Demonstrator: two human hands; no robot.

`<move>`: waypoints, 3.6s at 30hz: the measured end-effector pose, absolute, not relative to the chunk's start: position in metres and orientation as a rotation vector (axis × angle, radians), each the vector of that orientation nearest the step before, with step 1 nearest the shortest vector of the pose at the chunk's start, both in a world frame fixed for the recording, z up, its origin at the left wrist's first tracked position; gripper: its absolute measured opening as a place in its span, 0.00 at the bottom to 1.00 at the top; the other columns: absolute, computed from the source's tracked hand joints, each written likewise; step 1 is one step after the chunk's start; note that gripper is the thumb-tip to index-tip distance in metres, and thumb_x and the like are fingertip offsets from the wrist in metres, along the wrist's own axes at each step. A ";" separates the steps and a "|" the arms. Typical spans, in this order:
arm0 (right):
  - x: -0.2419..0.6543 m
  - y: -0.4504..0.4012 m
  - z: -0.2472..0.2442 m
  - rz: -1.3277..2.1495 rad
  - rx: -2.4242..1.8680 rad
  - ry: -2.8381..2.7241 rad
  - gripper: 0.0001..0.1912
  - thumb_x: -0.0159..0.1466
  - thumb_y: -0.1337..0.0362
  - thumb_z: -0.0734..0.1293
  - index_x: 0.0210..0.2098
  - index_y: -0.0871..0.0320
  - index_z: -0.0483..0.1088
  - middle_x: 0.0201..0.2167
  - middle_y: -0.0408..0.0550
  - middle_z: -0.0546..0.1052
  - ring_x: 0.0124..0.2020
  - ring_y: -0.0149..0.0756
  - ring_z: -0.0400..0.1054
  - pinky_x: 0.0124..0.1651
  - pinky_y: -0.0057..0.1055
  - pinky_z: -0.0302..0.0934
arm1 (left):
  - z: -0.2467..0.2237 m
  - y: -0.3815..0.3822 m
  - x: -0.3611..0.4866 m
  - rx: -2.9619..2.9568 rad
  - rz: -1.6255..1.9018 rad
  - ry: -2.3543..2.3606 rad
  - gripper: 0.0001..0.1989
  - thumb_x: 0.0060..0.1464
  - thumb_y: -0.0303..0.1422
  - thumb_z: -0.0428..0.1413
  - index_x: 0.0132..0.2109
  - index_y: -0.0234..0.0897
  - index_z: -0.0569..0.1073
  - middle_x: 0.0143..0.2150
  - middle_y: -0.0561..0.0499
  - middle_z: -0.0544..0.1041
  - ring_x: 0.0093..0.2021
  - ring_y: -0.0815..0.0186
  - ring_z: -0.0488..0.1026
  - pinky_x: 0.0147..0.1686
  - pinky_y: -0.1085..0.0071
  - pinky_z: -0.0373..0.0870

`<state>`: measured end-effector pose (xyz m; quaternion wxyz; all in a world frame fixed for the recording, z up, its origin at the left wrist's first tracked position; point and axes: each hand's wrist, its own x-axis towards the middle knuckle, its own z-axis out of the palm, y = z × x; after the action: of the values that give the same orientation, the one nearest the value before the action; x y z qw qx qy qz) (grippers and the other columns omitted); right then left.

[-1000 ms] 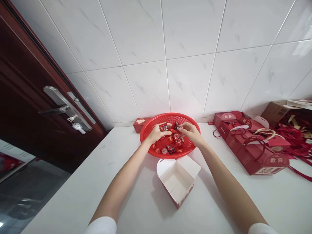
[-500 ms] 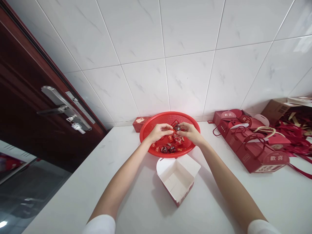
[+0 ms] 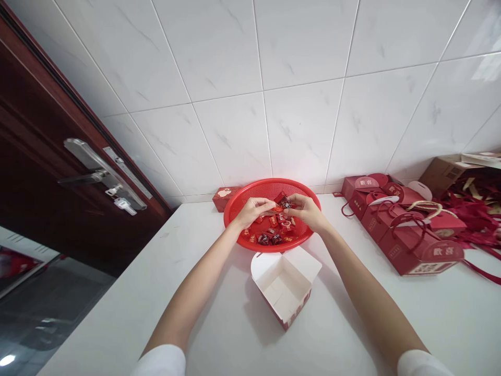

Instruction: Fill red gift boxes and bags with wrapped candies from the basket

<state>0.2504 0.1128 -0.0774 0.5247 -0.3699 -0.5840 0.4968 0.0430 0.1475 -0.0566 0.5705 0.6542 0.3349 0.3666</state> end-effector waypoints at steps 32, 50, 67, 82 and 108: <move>0.247 0.115 -0.074 1.241 -0.971 -1.211 0.14 0.49 0.59 0.76 0.30 0.55 0.69 0.28 0.41 0.76 0.29 0.35 0.72 0.32 0.34 0.71 | -0.066 0.159 0.041 2.017 0.677 1.120 0.15 0.58 0.35 0.54 0.50 0.34 0.76 0.48 0.43 0.81 0.48 0.58 0.78 0.50 0.62 0.74; 0.244 0.111 -0.075 1.240 -0.948 -1.260 0.15 0.49 0.57 0.75 0.30 0.55 0.68 0.25 0.42 0.76 0.23 0.33 0.67 0.23 0.30 0.61 | -0.075 0.150 0.049 2.272 -0.087 1.151 0.07 0.36 0.28 0.63 0.27 0.40 0.75 0.24 0.54 0.73 0.26 0.62 0.70 0.26 0.70 0.63; 0.246 0.117 -0.071 1.364 -0.888 -0.986 0.09 0.48 0.62 0.71 0.29 0.53 0.71 0.32 0.44 0.80 0.37 0.42 0.76 0.37 0.35 0.71 | -0.061 0.152 0.046 1.815 0.845 0.986 0.21 0.49 0.50 0.63 0.37 0.35 0.74 0.29 0.50 0.78 0.28 0.65 0.75 0.27 0.72 0.67; 0.247 0.109 -0.066 1.415 -0.850 -1.201 0.19 0.46 0.58 0.80 0.33 0.55 0.73 0.32 0.44 0.80 0.35 0.40 0.76 0.39 0.38 0.74 | -0.063 0.152 0.049 1.648 0.833 0.835 0.24 0.46 0.48 0.67 0.43 0.35 0.73 0.38 0.47 0.81 0.38 0.59 0.80 0.41 0.64 0.74; 0.247 0.113 -0.068 1.302 -0.866 -1.024 0.15 0.45 0.60 0.78 0.31 0.56 0.76 0.32 0.45 0.79 0.37 0.41 0.75 0.36 0.33 0.68 | -0.066 0.154 0.040 2.187 0.373 1.166 0.18 0.43 0.30 0.62 0.45 0.40 0.79 0.52 0.47 0.79 0.54 0.53 0.74 0.56 0.62 0.68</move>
<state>0.2469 0.1126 -0.0684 0.5941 -0.3727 -0.4407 0.5603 0.0398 0.1539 -0.0661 0.3125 0.8288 0.4420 0.1414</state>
